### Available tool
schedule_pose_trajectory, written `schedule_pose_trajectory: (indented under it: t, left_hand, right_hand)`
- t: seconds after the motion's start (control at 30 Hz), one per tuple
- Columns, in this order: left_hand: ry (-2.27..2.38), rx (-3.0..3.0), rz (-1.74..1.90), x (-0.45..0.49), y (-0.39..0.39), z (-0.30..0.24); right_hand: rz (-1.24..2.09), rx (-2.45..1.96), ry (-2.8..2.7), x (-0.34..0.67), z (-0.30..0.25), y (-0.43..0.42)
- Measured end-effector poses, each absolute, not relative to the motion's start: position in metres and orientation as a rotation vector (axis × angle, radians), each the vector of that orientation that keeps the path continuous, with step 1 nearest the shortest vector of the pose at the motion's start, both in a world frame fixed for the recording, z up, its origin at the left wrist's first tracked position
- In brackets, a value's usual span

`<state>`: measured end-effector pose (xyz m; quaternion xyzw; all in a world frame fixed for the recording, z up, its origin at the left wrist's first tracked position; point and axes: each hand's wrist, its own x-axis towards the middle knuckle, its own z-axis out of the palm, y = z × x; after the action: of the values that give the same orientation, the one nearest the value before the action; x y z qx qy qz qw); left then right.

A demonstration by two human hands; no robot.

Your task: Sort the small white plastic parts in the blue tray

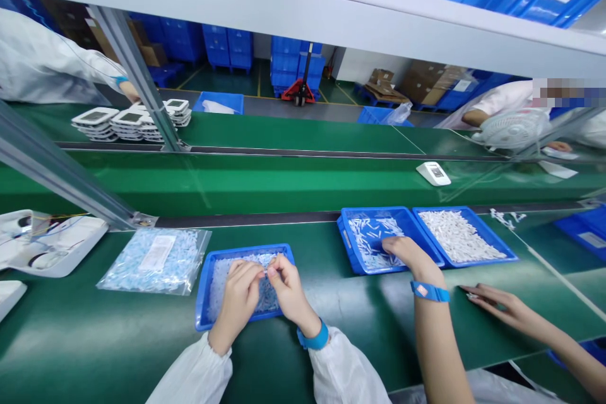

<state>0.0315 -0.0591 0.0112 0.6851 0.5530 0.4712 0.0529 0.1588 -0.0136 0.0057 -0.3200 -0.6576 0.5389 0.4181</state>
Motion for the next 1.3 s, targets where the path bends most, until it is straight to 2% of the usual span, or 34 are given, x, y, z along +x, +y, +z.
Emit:
schedule_pose_trajectory:
  t: [0.23, 0.4, 0.53, 0.7, 0.87, 1.03, 1.17, 1.3]
  left_hand:
    - [1.728, 2.189, 1.290, 0.032, -0.060, 0.009]
    - [1.824, 2.325, 1.084, 0.036, -0.058, 0.008]
    - [1.926, 2.417, 1.030, 0.039, -0.062, 0.010]
    - [2.080, 2.348, 1.103, 0.029, -0.080, 0.011]
    - [2.257, 2.366, 0.634, 0.004, -0.096, 0.011]
    - [2.237, 2.338, 0.455, -0.011, -0.095, 0.008]
    - [2.232, 2.285, 0.477, -0.014, -0.090, 0.004]
    - [2.253, 2.263, 0.546, -0.013, -0.090, 0.004]
  right_hand:
    - [1.332, -0.882, -1.741, 0.163, 0.005, -0.010]
    - [1.169, -0.979, -1.807, 0.161, 0.010, -0.012]
    - [0.852, -1.022, -1.782, 0.166, 0.016, -0.016]
    - [0.188, -1.256, -1.481, 0.227, 0.024, 0.010]
    - [-0.075, -1.580, -1.336, 0.297, 0.024, 0.035]
    - [-0.025, -1.688, -1.324, 0.298, 0.016, 0.029]
    - [0.204, -1.495, -1.482, 0.263, 0.020, 0.016]
    - [0.471, -1.204, -1.953, 0.214, 0.031, -0.006]
